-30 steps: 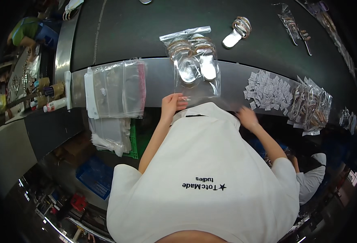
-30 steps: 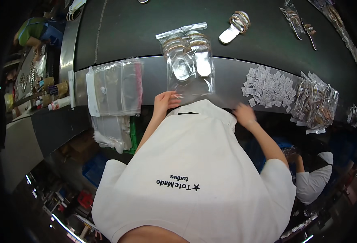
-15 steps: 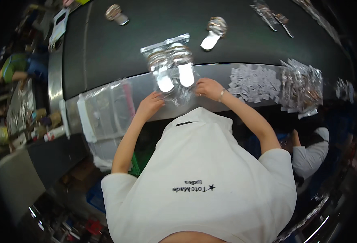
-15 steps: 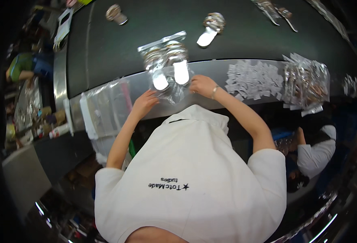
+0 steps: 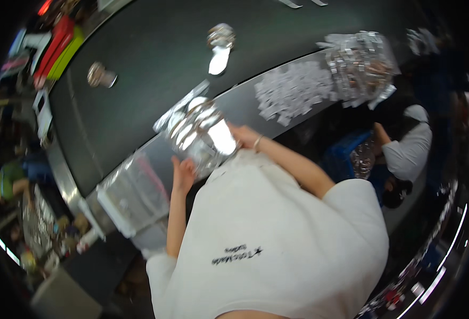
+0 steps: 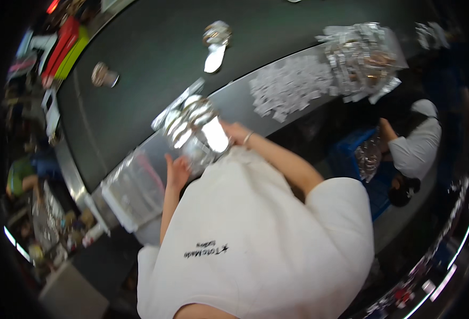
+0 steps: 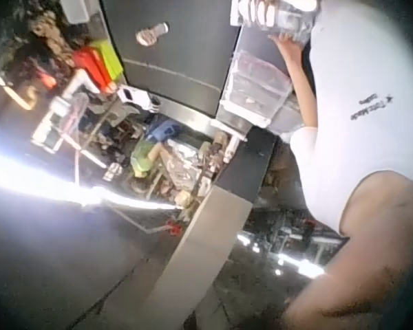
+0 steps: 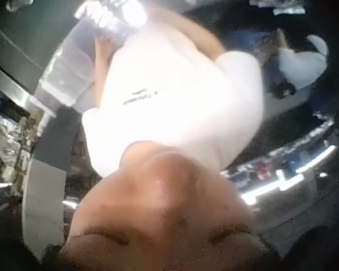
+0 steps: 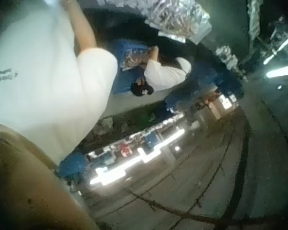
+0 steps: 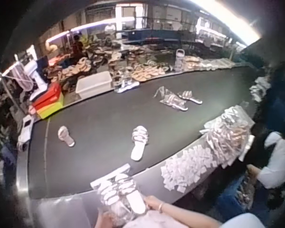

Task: The person repeatedly picks up pairs of sandals from a table, places them into clear plastic bags, and seals them. The packaged sandals are then stacked on the table or placed into blue crates. The process is repetitive and involves handling multiple pairs of footwear.

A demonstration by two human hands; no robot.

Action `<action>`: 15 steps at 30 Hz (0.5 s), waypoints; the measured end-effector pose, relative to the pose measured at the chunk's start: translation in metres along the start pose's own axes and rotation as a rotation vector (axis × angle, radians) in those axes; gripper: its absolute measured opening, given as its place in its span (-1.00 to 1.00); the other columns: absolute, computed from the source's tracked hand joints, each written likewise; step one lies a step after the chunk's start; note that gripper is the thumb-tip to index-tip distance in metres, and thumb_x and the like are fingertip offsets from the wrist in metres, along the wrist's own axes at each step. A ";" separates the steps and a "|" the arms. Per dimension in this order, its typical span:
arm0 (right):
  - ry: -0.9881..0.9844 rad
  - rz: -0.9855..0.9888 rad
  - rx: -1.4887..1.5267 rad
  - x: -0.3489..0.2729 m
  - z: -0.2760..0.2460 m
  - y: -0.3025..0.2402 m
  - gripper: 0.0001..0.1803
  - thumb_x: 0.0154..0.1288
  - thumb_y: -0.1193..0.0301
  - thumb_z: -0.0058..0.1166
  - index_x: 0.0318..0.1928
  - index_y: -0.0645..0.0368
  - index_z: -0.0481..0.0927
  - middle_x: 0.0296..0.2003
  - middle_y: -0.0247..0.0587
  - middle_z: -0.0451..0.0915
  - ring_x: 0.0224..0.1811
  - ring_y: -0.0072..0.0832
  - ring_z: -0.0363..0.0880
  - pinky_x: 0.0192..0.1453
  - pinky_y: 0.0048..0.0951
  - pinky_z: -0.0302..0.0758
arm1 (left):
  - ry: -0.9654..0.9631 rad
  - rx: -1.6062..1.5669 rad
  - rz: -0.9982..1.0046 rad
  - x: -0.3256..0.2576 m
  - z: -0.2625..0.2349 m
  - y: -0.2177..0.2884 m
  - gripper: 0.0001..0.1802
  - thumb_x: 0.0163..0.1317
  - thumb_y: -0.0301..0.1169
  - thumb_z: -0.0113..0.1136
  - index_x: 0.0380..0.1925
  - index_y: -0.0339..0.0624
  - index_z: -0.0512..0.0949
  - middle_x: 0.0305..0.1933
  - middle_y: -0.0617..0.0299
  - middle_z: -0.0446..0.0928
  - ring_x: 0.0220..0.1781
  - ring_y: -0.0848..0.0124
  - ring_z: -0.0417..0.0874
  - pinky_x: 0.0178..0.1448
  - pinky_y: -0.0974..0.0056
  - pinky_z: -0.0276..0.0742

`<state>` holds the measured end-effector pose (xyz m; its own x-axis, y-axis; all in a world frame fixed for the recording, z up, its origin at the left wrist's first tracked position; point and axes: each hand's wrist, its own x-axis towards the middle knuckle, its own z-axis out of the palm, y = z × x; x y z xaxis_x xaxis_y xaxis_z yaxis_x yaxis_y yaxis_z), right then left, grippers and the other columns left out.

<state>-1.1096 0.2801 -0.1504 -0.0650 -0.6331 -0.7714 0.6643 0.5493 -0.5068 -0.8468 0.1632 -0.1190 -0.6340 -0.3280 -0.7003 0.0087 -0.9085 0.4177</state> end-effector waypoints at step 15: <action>-0.027 -0.059 -0.026 -0.046 0.016 -0.074 -0.65 0.15 0.08 0.15 -0.53 0.06 0.48 -0.67 -0.53 0.30 -0.63 -0.70 0.28 -0.52 -0.56 0.28 | 0.338 1.067 0.940 -0.024 0.086 0.031 -0.51 -0.14 -0.39 0.33 -0.12 -0.20 0.46 -0.09 0.12 0.48 0.00 0.24 0.47 0.11 0.24 0.34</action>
<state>-1.1440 0.2606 -0.0713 -0.0831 -0.6787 -0.7297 0.6402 0.5248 -0.5610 -0.8974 0.1651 -0.0393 -0.5086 -0.8605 0.0301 -0.3523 0.2399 0.9046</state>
